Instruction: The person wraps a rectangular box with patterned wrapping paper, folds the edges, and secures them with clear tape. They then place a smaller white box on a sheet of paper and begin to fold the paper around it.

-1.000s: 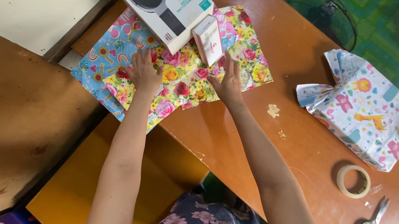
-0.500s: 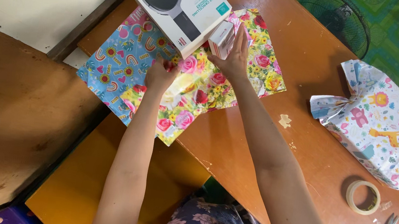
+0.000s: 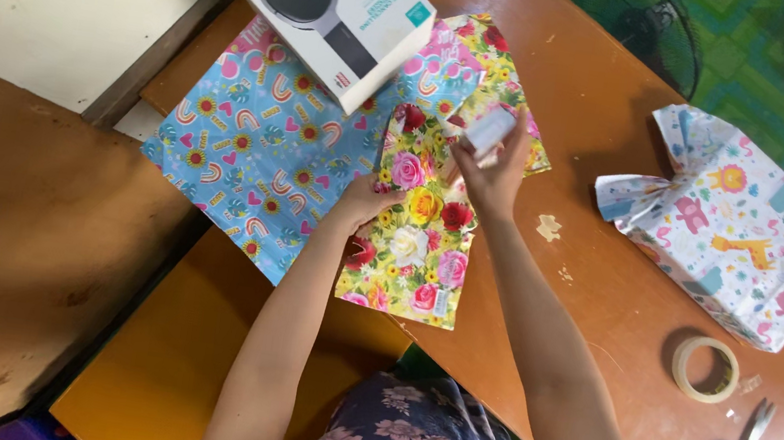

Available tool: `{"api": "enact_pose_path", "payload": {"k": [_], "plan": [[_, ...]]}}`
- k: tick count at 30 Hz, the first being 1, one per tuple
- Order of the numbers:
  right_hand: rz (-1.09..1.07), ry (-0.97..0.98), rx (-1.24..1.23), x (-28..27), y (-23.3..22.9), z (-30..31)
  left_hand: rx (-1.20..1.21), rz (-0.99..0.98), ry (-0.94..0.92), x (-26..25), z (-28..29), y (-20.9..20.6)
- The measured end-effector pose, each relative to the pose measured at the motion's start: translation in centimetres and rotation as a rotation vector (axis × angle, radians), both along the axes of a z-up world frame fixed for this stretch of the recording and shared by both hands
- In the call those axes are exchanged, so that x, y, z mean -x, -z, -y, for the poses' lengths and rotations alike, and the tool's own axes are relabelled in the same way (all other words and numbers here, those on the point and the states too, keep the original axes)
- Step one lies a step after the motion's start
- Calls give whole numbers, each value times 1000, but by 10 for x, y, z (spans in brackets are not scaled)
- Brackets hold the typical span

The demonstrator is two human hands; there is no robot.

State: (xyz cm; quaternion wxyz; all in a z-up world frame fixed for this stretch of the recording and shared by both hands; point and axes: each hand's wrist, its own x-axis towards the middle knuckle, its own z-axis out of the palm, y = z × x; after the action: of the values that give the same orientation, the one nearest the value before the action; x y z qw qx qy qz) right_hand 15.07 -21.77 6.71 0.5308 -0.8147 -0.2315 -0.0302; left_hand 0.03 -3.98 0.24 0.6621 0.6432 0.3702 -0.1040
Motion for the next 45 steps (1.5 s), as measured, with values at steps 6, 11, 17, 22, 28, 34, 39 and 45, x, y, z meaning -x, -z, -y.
{"api": "enact_pose_path", "payload": {"k": [6, 11, 17, 22, 28, 34, 39, 45], "plan": [[-297, 114, -417, 26, -20, 128, -665, 210, 240, -18, 38, -20], [-364, 206, -412, 38, -28, 239, -870, 348, 235, -41, 112, -80], [-604, 421, -416, 58, -19, 360, -1310, 842, 330, -51, 260, -161], [-586, 491, -282, 94, -4, 454, -1391, 1037, 527, -21, 359, -139], [-586, 561, -10, 136, -6, 523, -1326, 787, 788, 39, 400, -57], [-524, 556, -85, 149, -29, 535, -1282, 757, 781, 68, 415, -25], [-576, 554, -87, 140, -47, 521, -1147, 813, 937, 73, 412, -35], [-550, 545, 181, 112, -35, 470, -1020, 587, 651, 75, 376, -32]]}}
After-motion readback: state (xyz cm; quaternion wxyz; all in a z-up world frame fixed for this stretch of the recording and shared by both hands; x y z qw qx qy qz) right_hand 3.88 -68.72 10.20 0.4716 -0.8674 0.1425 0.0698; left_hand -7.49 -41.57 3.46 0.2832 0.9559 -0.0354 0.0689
